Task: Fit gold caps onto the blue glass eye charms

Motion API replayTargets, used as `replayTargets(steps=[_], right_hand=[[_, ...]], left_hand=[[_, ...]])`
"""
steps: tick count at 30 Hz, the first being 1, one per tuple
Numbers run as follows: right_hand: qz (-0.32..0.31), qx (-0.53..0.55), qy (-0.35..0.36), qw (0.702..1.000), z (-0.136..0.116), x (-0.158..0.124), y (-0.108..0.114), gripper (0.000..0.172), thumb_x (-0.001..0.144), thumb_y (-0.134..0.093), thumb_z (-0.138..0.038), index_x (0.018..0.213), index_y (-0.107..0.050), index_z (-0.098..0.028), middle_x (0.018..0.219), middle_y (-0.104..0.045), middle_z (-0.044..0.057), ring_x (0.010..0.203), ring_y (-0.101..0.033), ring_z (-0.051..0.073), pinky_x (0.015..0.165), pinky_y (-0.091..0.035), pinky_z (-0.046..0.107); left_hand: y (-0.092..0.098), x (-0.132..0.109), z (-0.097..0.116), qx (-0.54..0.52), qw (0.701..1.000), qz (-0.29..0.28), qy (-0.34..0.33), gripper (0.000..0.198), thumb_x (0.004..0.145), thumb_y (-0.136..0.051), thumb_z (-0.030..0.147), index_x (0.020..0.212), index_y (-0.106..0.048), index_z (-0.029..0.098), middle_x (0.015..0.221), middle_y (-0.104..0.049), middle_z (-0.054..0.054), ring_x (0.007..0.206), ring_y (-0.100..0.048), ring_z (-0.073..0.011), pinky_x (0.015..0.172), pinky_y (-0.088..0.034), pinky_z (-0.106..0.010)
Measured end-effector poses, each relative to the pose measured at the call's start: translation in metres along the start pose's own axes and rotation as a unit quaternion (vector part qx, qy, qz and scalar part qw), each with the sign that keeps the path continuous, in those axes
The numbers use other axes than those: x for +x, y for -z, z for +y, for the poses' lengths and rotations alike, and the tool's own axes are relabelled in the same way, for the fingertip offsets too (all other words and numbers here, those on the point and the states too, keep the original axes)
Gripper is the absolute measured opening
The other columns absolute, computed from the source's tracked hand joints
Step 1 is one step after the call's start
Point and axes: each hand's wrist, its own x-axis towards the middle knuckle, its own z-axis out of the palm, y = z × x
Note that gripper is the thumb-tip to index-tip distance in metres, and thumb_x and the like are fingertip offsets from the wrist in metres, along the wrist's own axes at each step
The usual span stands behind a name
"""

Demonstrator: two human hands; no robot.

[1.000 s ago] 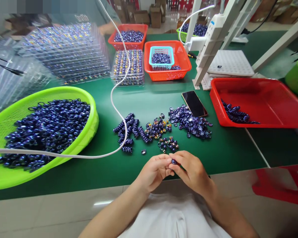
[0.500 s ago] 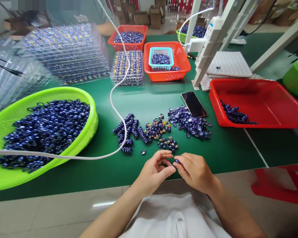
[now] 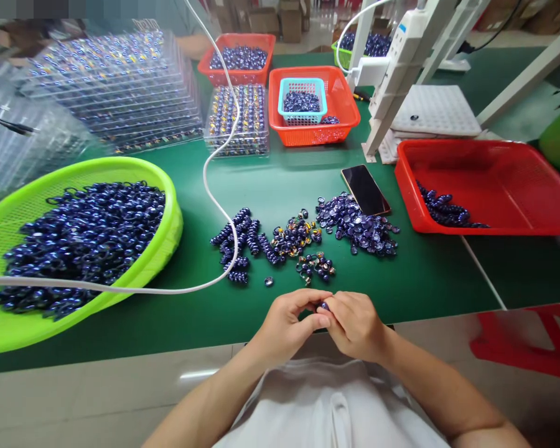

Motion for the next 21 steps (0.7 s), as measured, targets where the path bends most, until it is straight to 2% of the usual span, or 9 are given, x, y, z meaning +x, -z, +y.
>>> replayTargets(steps=[4, 7, 10, 13, 15, 17, 18, 20, 21], right_hand=[[0.008, 0.030, -0.017, 0.999, -0.003, -0.005, -0.007, 0.008, 0.095, -0.047, -0.015, 0.097, -0.054, -0.017, 0.067, -0.060, 0.003, 0.057, -0.055, 0.018, 0.054, -0.043, 0.031], [0.006, 0.066, -0.035, 0.997, -0.005, -0.005, -0.013, 0.014, 0.095, -0.048, -0.013, 0.108, -0.054, -0.015, 0.074, -0.063, 0.006, 0.062, -0.060, 0.018, 0.057, -0.048, 0.031], [-0.059, 0.139, -0.051, 0.987, -0.009, 0.004, -0.012, 0.021, 0.097, -0.044, -0.011, 0.115, -0.054, -0.014, 0.084, -0.066, 0.009, 0.073, -0.064, 0.020, 0.063, -0.052, 0.031], [-0.143, 0.201, -0.052, 0.968, -0.012, 0.016, -0.003, 0.029, 0.098, -0.043, -0.013, 0.125, -0.053, -0.016, 0.094, -0.068, 0.009, 0.082, -0.066, 0.020, 0.070, -0.055, 0.033], [-0.142, 0.207, -0.057, 0.966, -0.009, 0.019, 0.004, 0.035, 0.098, -0.048, -0.017, 0.133, -0.049, -0.018, 0.096, -0.068, 0.008, 0.085, -0.066, 0.020, 0.073, -0.055, 0.033], [-0.100, 0.188, -0.091, 0.973, -0.001, 0.018, 0.011, 0.038, 0.097, -0.052, -0.018, 0.135, -0.050, -0.020, 0.096, -0.068, 0.006, 0.086, -0.067, 0.019, 0.076, -0.054, 0.032], [-0.072, 0.170, -0.116, 0.976, 0.005, 0.016, 0.013, 0.035, 0.097, -0.053, -0.018, 0.132, -0.053, -0.021, 0.096, -0.069, 0.006, 0.086, -0.067, 0.018, 0.077, -0.054, 0.031], [-0.022, 0.126, -0.167, 0.978, 0.017, 0.011, 0.017, 0.028, 0.096, -0.053, -0.018, 0.123, -0.060, -0.023, 0.098, -0.069, 0.005, 0.088, -0.067, 0.018, 0.080, -0.053, 0.030], [-0.003, 0.104, -0.189, 0.976, 0.023, 0.008, 0.018, 0.024, 0.096, -0.054, -0.018, 0.118, -0.062, -0.023, 0.098, -0.070, 0.005, 0.088, -0.067, 0.018, 0.080, -0.053, 0.030]], left_hand=[[0.002, -0.002, 0.001, -0.024, 0.999, 0.002, 0.027, 0.032, 0.077, -0.076, 0.023, 0.108, -0.074, 0.013, 0.094, -0.075, -0.009, 0.083, -0.066, -0.0197, 0.079, -0.055, -0.031], [0.004, -0.005, 0.006, -0.018, 0.998, 0.018, 0.051, 0.035, 0.076, -0.077, 0.022, 0.108, -0.073, 0.011, 0.089, -0.074, -0.009, 0.079, -0.066, -0.0186, 0.075, -0.056, -0.030], [0.011, -0.011, 0.016, 0.039, 0.997, 0.040, 0.059, 0.041, 0.072, -0.080, 0.022, 0.111, -0.072, 0.011, 0.089, -0.074, -0.008, 0.078, -0.066, -0.0186, 0.072, -0.056, -0.029], [0.027, -0.023, 0.028, 0.104, 0.993, 0.049, 0.024, 0.041, 0.073, -0.079, 0.022, 0.113, -0.072, 0.014, 0.092, -0.075, -0.008, 0.077, -0.068, -0.0181, 0.072, -0.058, -0.028], [0.047, -0.032, 0.039, 0.156, 0.983, 0.093, -0.018, 0.031, 0.078, -0.076, 0.023, 0.108, -0.074, 0.017, 0.094, -0.076, -0.007, 0.075, -0.069, -0.0172, 0.073, -0.059, -0.028], [0.079, -0.041, 0.049, 0.221, 0.951, 0.211, -0.056, 0.027, 0.079, -0.076, 0.025, 0.105, -0.076, 0.019, 0.098, -0.077, -0.005, 0.080, -0.071, -0.0181, 0.077, -0.060, -0.029], [0.099, -0.044, 0.054, 0.255, 0.917, 0.297, -0.073, 0.027, 0.079, -0.076, 0.027, 0.105, -0.075, 0.020, 0.099, -0.078, -0.005, 0.082, -0.072, -0.0186, 0.079, -0.060, -0.030], [0.145, -0.047, 0.062, 0.337, 0.807, 0.474, -0.103, 0.034, 0.078, -0.078, 0.030, 0.110, -0.074, 0.020, 0.102, -0.078, -0.004, 0.085, -0.073, -0.0204, 0.085, -0.060, -0.035], [0.168, -0.047, 0.065, 0.373, 0.748, 0.534, -0.125, 0.036, 0.077, -0.078, 0.032, 0.110, -0.075, 0.019, 0.104, -0.078, -0.005, 0.086, -0.074, -0.0221, 0.086, -0.060, -0.040]])
